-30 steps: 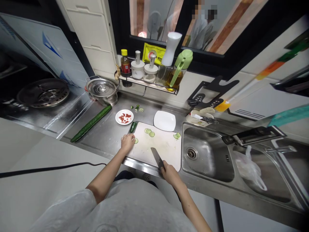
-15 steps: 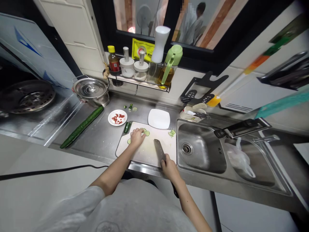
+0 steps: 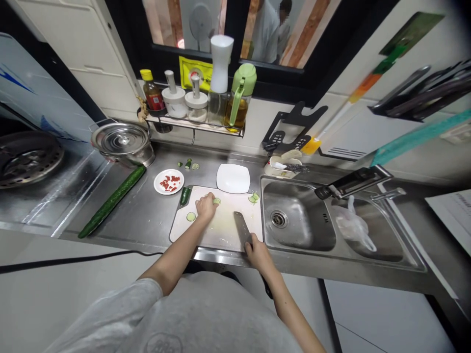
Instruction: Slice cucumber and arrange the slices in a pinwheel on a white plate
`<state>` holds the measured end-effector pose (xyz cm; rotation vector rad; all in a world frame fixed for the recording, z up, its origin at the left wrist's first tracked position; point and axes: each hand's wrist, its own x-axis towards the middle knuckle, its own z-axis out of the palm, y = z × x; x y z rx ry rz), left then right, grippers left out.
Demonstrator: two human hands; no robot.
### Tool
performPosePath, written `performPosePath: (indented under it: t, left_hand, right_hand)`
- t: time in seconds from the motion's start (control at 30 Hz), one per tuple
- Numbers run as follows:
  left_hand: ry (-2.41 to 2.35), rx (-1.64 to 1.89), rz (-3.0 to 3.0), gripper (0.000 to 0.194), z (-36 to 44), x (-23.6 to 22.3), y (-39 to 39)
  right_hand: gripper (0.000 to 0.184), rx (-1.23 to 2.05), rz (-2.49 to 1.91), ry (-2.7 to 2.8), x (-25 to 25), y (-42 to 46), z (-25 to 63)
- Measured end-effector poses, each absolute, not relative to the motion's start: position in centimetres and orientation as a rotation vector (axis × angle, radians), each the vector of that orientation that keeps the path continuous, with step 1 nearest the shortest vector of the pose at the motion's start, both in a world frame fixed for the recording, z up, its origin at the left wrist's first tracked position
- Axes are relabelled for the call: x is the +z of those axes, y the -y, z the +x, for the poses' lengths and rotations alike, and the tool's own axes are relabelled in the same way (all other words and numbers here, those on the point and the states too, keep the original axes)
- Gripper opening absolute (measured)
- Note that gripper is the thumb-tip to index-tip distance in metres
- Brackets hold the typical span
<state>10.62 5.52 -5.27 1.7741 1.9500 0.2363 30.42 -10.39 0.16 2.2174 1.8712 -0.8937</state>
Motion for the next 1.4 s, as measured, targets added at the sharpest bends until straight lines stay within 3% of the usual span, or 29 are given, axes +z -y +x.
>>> performPosePath:
  t: [0.23, 0.37, 0.57, 0.7, 0.83, 1.03, 1.4]
  left_hand:
    - [-1.833, 0.502, 1.657, 0.015, 9.1, -6.0, -5.9]
    - [-1.524, 0.649, 1.491, 0.021, 7.5, -6.2, -6.0]
    - [-1.106, 0.252, 1.553, 0.028, 5.5, -5.4, -5.2]
    - [-1.131, -0.01, 1.929, 0.026, 5.5, -4.5, -4.6]
    - [-1.21, 0.02, 2.148, 0.03, 5.8, -4.0, -4.2]
    - [-1.363, 0.145, 2.066, 0.029, 4.8, -4.1, -3.7]
    - [-1.515, -0.006, 2.055, 0.025, 3.8, -4.8, -1.7]
  right_hand:
    - [0.029, -0.871, 2.214, -1.879, 0.3, 10.2, 30.5]
    - [0.028, -0.869, 2.203, -1.886, 0.4, 10.2, 30.4]
    - [0.029, -0.87, 2.192, -1.868, 0.5, 10.2, 30.2]
    - [0.025, -0.883, 2.148, -1.879, 0.6, 10.2, 29.6]
    - [0.023, -0.884, 2.042, -1.927, 0.8, 10.3, 28.6]
    - [0.023, -0.815, 1.911, -1.958, 1.6, 10.2, 26.4]
    - [0.027, -0.729, 1.728, -2.094, 2.2, 9.2, 23.7]
